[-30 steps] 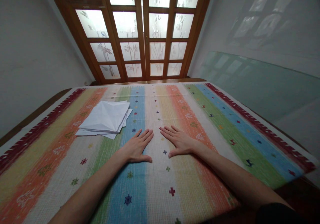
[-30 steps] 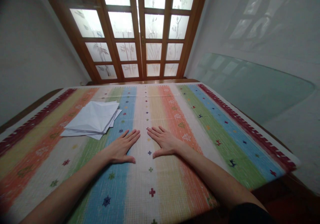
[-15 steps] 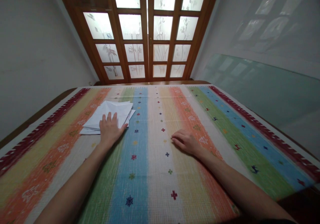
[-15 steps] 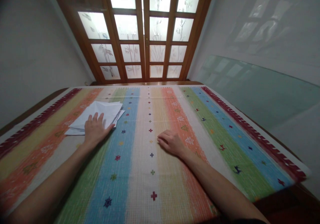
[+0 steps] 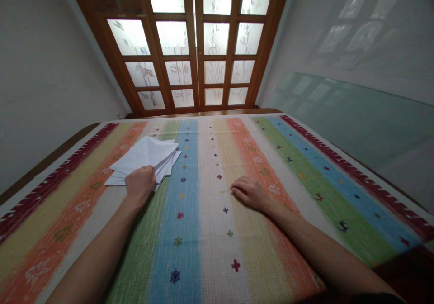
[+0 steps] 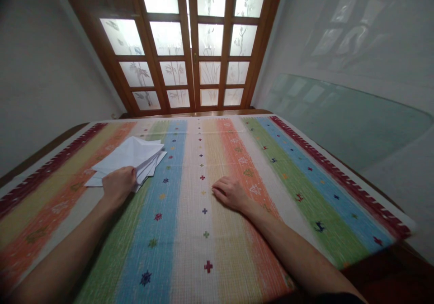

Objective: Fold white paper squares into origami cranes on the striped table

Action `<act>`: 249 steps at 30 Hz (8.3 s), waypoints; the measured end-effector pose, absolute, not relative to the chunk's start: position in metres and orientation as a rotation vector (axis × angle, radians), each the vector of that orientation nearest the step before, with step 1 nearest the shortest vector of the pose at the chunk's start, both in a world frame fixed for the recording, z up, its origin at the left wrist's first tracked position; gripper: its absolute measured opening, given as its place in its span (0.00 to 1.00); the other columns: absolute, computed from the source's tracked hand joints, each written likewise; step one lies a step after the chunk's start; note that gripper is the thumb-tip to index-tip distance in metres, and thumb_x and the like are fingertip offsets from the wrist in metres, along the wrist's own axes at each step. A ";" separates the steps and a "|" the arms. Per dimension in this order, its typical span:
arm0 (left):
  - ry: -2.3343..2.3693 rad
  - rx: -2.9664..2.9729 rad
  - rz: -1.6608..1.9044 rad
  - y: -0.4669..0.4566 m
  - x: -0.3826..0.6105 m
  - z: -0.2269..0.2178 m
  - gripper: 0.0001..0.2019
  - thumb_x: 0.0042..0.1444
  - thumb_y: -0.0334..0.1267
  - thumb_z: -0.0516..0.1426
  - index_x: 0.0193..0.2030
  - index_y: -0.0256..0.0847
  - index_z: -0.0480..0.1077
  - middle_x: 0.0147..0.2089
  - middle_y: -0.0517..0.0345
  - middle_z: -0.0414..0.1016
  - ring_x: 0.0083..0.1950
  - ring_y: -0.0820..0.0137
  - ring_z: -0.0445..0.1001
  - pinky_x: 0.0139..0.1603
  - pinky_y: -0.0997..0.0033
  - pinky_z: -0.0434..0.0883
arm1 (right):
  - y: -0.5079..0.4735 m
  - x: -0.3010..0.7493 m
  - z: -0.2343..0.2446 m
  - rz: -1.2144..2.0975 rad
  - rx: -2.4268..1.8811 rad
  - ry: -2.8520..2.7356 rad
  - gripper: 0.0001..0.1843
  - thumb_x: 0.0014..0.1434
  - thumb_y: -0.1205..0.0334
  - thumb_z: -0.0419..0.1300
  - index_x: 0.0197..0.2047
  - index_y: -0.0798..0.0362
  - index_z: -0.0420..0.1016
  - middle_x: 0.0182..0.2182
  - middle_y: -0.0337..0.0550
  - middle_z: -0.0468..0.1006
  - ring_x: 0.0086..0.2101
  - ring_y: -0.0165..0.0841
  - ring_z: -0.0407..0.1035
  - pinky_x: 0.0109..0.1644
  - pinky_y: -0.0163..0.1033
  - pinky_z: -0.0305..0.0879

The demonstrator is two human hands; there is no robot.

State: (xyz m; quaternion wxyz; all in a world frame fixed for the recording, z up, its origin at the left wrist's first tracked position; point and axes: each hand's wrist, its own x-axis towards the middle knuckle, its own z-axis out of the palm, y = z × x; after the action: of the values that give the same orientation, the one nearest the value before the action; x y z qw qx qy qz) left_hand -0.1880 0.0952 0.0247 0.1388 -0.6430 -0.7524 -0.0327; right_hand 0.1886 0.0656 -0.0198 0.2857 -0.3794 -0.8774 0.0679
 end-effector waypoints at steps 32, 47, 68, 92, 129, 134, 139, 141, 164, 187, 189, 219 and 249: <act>-0.545 -2.952 -0.687 0.019 -0.010 0.002 0.27 0.62 0.60 0.44 0.42 0.36 0.69 0.28 0.55 0.74 0.29 0.67 0.74 0.27 0.69 0.66 | 0.071 0.180 -0.013 -0.162 -1.043 -2.088 0.29 0.65 0.55 0.50 0.67 0.51 0.53 0.62 0.56 0.61 0.61 0.46 0.57 0.61 0.57 0.60; -1.445 -2.895 0.019 0.060 -0.068 -0.017 0.53 0.49 0.71 0.48 0.70 0.26 0.47 0.72 0.32 0.44 0.73 0.50 0.43 0.70 0.49 0.46 | 0.070 0.202 -0.028 0.177 -1.344 -2.762 0.49 0.61 0.36 0.48 0.69 0.68 0.47 0.68 0.66 0.45 0.67 0.50 0.41 0.69 0.56 0.44; -1.535 -2.903 -0.140 0.071 -0.093 -0.017 0.52 0.48 0.69 0.53 0.69 0.32 0.48 0.71 0.32 0.49 0.72 0.46 0.47 0.68 0.46 0.51 | 0.128 0.222 -0.012 1.061 -1.518 -1.891 0.33 0.43 0.68 0.67 0.56 0.56 0.71 0.27 0.41 0.78 0.23 0.31 0.70 0.23 0.33 0.64; -0.816 -2.789 -0.928 0.058 -0.126 -0.007 0.06 0.54 0.29 0.54 0.32 0.43 0.70 0.40 0.54 0.78 0.49 0.63 0.74 0.50 0.60 0.70 | 0.095 0.219 -0.020 0.123 -0.973 -2.352 0.15 0.63 0.66 0.49 0.39 0.51 0.78 0.41 0.49 0.81 0.46 0.39 0.73 0.51 0.51 0.69; -1.482 -2.883 -0.071 0.112 -0.044 -0.005 0.32 0.63 0.50 0.45 0.70 0.35 0.48 0.73 0.41 0.47 0.73 0.49 0.43 0.68 0.41 0.44 | 0.128 0.155 -0.019 0.064 -1.250 -2.608 0.30 0.55 0.71 0.49 0.63 0.59 0.60 0.63 0.55 0.63 0.64 0.41 0.54 0.67 0.51 0.53; -1.484 -2.911 -0.005 0.116 -0.046 -0.012 0.34 0.64 0.53 0.42 0.71 0.32 0.46 0.73 0.41 0.45 0.74 0.54 0.42 0.70 0.46 0.44 | 0.133 0.145 -0.031 0.149 -1.224 -2.674 0.30 0.64 0.60 0.46 0.66 0.64 0.57 0.66 0.59 0.58 0.66 0.42 0.50 0.69 0.51 0.49; -1.569 -2.833 0.006 0.116 -0.048 -0.012 0.35 0.65 0.55 0.38 0.71 0.33 0.47 0.73 0.42 0.44 0.74 0.56 0.42 0.71 0.50 0.44 | 0.128 0.150 -0.037 0.081 -1.282 -2.691 0.37 0.66 0.44 0.41 0.68 0.63 0.52 0.67 0.59 0.54 0.67 0.45 0.47 0.69 0.55 0.46; -1.627 -2.782 0.026 0.117 -0.050 -0.012 0.34 0.65 0.54 0.39 0.71 0.32 0.47 0.73 0.42 0.43 0.74 0.55 0.42 0.71 0.51 0.44 | 0.127 0.155 -0.036 0.076 -1.330 -2.689 0.40 0.66 0.41 0.39 0.69 0.64 0.50 0.67 0.60 0.52 0.67 0.46 0.45 0.69 0.56 0.45; -1.719 -2.645 0.084 0.119 -0.082 -0.010 0.34 0.64 0.53 0.41 0.70 0.29 0.50 0.72 0.38 0.47 0.73 0.50 0.45 0.68 0.41 0.45 | 0.106 0.198 -0.002 -0.277 -1.258 -2.881 0.26 0.66 0.52 0.50 0.56 0.66 0.68 0.55 0.64 0.71 0.55 0.49 0.67 0.59 0.51 0.60; -1.061 -2.822 -0.449 0.075 -0.066 -0.012 0.09 0.63 0.34 0.52 0.41 0.42 0.74 0.42 0.52 0.76 0.42 0.66 0.70 0.40 0.66 0.65 | 0.068 0.159 -0.011 0.074 -0.935 -2.558 0.11 0.60 0.66 0.56 0.46 0.54 0.75 0.38 0.48 0.80 0.38 0.37 0.72 0.43 0.40 0.65; -1.089 -2.847 -0.504 0.073 -0.073 -0.012 0.10 0.63 0.35 0.52 0.40 0.41 0.75 0.41 0.52 0.77 0.41 0.66 0.71 0.41 0.67 0.66 | 0.069 0.163 -0.011 0.147 -0.990 -2.555 0.11 0.60 0.67 0.56 0.43 0.53 0.76 0.38 0.49 0.80 0.40 0.38 0.72 0.45 0.41 0.66; -1.055 -2.886 -0.044 0.082 -0.053 0.007 0.11 0.64 0.28 0.46 0.47 0.35 0.68 0.46 0.42 0.76 0.48 0.61 0.75 0.46 0.61 0.69 | 0.092 0.184 -0.024 0.146 -1.514 -2.172 0.13 0.61 0.56 0.56 0.46 0.53 0.74 0.42 0.51 0.74 0.44 0.42 0.67 0.49 0.47 0.65; -1.518 -2.746 -0.379 0.098 -0.071 -0.001 0.19 0.62 0.37 0.50 0.59 0.44 0.66 0.65 0.49 0.64 0.66 0.57 0.61 0.63 0.54 0.60 | 0.084 0.175 -0.019 0.402 -0.909 -2.454 0.13 0.60 0.68 0.54 0.44 0.51 0.79 0.44 0.47 0.81 0.46 0.36 0.73 0.54 0.46 0.66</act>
State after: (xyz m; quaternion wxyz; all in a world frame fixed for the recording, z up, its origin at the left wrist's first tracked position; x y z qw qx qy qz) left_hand -0.0711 0.0980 -0.0014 -0.0095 -0.8689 -0.4801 -0.1198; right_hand 0.1746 0.0842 -0.0186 0.2446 -0.3328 -0.8987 0.1474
